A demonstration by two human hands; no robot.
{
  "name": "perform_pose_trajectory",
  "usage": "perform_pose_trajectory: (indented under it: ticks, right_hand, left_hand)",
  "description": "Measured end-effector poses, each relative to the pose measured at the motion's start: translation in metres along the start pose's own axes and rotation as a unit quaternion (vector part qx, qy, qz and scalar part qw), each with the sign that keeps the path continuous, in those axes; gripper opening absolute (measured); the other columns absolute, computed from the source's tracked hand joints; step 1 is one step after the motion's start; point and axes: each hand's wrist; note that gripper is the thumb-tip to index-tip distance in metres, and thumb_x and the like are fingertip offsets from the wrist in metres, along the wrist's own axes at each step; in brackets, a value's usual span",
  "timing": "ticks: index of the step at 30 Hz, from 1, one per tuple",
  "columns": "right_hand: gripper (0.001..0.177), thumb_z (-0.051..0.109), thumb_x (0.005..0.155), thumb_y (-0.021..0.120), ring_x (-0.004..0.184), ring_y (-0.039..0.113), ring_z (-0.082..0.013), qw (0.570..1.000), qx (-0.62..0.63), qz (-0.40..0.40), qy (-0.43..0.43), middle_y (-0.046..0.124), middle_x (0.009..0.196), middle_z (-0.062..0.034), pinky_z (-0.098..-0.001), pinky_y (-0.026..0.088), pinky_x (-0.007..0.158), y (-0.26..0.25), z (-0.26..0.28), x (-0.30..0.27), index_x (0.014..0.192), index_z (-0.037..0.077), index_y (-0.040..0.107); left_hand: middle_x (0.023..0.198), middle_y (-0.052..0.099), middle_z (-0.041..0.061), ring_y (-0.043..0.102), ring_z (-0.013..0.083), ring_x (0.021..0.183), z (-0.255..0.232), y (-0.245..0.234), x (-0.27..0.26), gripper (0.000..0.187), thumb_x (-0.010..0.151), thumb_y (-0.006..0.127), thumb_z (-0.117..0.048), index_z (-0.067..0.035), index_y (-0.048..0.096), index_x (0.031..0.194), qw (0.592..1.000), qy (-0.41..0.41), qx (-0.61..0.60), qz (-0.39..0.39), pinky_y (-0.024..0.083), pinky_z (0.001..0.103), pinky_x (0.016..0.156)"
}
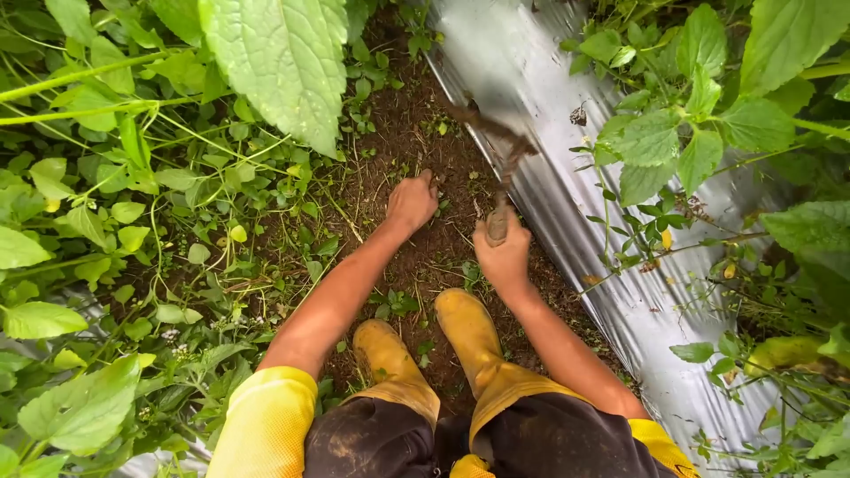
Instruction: Using a hand hoe to loosen weeds and pulling them out by hand from a garden bed.
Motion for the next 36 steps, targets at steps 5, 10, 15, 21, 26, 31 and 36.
perform_pose_trajectory:
  ticks: [5, 10, 15, 21, 26, 31, 36]
  right_hand:
    - [0.023, 0.011, 0.086, 0.062, 0.051, 0.061, -0.023, 0.967, -0.076, 0.172, 0.172, 0.065, 0.066, -0.0218, -0.0395, 0.043, 0.042, -0.004, 0.021, -0.007, 0.106, 0.001, 0.066]
    - [0.011, 0.008, 0.089, 0.064, 0.044, 0.054, -0.0164, 0.982, -0.053, 0.102, 0.152, 0.061, 0.058, -0.0158, -0.0341, 0.036, 0.04, -0.014, 0.046, 0.007, 0.098, 0.003, 0.065]
    - [0.006, 0.005, 0.089, 0.062, 0.042, 0.054, -0.0162, 0.995, -0.018, 0.055, 0.086, 0.056, 0.053, -0.0191, -0.0271, 0.031, 0.039, 0.0, 0.025, 0.003, 0.084, 0.005, 0.058]
    - [0.025, 0.015, 0.084, 0.065, 0.069, 0.068, -0.0318, 0.95, -0.08, 0.203, 0.223, 0.067, 0.08, -0.0241, -0.0468, 0.049, 0.053, -0.02, 0.048, -0.003, 0.105, 0.001, 0.064]
    - [0.023, 0.019, 0.083, 0.068, 0.064, 0.063, -0.026, 0.948, -0.061, 0.171, 0.261, 0.065, 0.073, -0.0185, -0.0458, 0.047, 0.054, -0.037, 0.072, 0.005, 0.101, 0.004, 0.066]
    - [0.029, 0.019, 0.086, 0.07, 0.061, 0.062, -0.0266, 0.961, -0.051, 0.147, 0.23, 0.065, 0.072, -0.0218, -0.0459, 0.043, 0.051, -0.026, 0.06, 0.003, 0.108, 0.001, 0.065]
    - [0.015, 0.006, 0.094, 0.064, 0.045, 0.06, -0.0142, 0.962, 0.011, 0.181, 0.202, 0.063, 0.064, -0.0103, -0.0244, 0.051, 0.042, -0.02, 0.047, 0.004, 0.107, -0.001, 0.062]
  left_hand:
    - [0.101, 0.074, 0.03, 0.073, 0.0477, 0.098, 0.005, 0.006, 0.005, 0.039, 0.1, 0.055, -0.025, -0.002, 0.064, 0.13, 1.0, -0.005, 0.02, 0.008, 0.062, 0.058, 0.081]
    - [0.105, 0.073, 0.031, 0.073, 0.0477, 0.099, 0.003, 0.0, 0.001, 0.043, 0.101, 0.053, -0.022, 0.001, 0.061, 0.137, 1.0, -0.003, 0.006, 0.009, 0.062, 0.058, 0.082]
    - [0.107, 0.073, 0.033, 0.072, 0.0498, 0.102, 0.0, -0.003, -0.009, 0.043, 0.101, 0.052, -0.02, 0.003, 0.062, 0.136, 1.0, -0.006, -0.011, 0.005, 0.061, 0.059, 0.084]
    - [0.115, 0.072, 0.031, 0.07, 0.0478, 0.108, -0.01, -0.023, -0.028, 0.046, 0.102, 0.05, -0.019, 0.003, 0.058, 0.142, 1.0, -0.017, -0.01, 0.021, 0.06, 0.058, 0.088]
    - [0.134, 0.064, 0.031, 0.061, 0.0472, 0.126, 0.001, -0.029, -0.029, 0.05, 0.101, 0.048, -0.013, 0.006, 0.053, 0.147, 0.998, 0.003, -0.06, 0.031, 0.052, 0.059, 0.105]
    - [0.141, 0.06, 0.03, 0.056, 0.0471, 0.133, -0.002, -0.042, -0.037, 0.051, 0.102, 0.048, -0.01, 0.005, 0.049, 0.15, 0.997, 0.023, -0.051, 0.046, 0.047, 0.059, 0.111]
    - [0.145, 0.056, 0.03, 0.051, 0.0463, 0.138, 0.01, -0.034, -0.031, 0.051, 0.102, 0.047, -0.007, 0.007, 0.046, 0.151, 0.996, 0.044, -0.058, 0.058, 0.043, 0.058, 0.116]
Point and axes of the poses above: each hand's wrist, its own x-axis towards the middle knuckle, its own y-axis out of the palm, z = x × y
